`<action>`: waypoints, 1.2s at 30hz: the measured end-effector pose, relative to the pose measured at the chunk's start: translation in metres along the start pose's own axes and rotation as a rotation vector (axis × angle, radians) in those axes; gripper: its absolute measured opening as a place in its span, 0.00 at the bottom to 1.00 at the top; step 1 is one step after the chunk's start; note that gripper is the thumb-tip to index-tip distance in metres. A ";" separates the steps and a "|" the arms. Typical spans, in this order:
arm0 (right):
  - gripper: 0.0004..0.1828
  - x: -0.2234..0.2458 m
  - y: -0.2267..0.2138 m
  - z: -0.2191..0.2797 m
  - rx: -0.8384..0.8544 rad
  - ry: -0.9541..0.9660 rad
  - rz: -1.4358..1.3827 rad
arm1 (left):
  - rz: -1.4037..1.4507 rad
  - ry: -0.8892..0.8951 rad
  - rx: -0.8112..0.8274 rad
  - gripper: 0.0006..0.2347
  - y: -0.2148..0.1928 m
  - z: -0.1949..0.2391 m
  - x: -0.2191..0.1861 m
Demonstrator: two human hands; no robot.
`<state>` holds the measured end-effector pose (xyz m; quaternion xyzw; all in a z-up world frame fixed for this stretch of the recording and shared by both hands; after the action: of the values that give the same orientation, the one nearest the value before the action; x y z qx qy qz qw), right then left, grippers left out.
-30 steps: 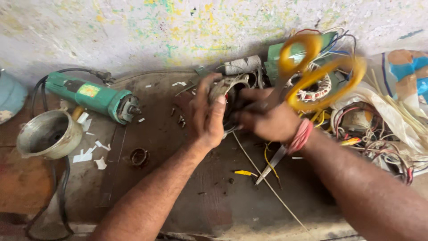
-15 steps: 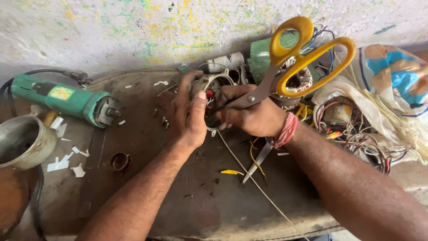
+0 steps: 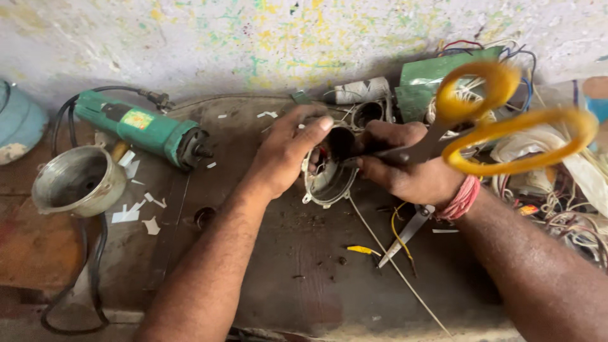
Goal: The person uses shears to remove old wire from a cylindrical metal housing, then wipes the interior with a cloth. The person continues to scrape and clean the inside of the housing with a screwdriver.
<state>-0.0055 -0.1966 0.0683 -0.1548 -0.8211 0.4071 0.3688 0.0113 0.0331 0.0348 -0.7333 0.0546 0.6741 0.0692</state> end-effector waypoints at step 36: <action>0.07 0.013 0.008 0.002 0.035 -0.066 0.052 | -0.253 0.110 -0.022 0.26 0.020 0.008 -0.009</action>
<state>-0.0159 -0.1853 0.0675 -0.1560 -0.8212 0.4359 0.3335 -0.0005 0.0148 0.0429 -0.7709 -0.0419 0.6193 0.1427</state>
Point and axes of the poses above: each hand's wrist, its own z-axis away from the middle knuckle, its own y-axis out of the palm, x = y × z, the point moved 2 cm from there along -z, towards the middle knuckle, and after that the axes turned 9 degrees about z, right-handed, at the moved point
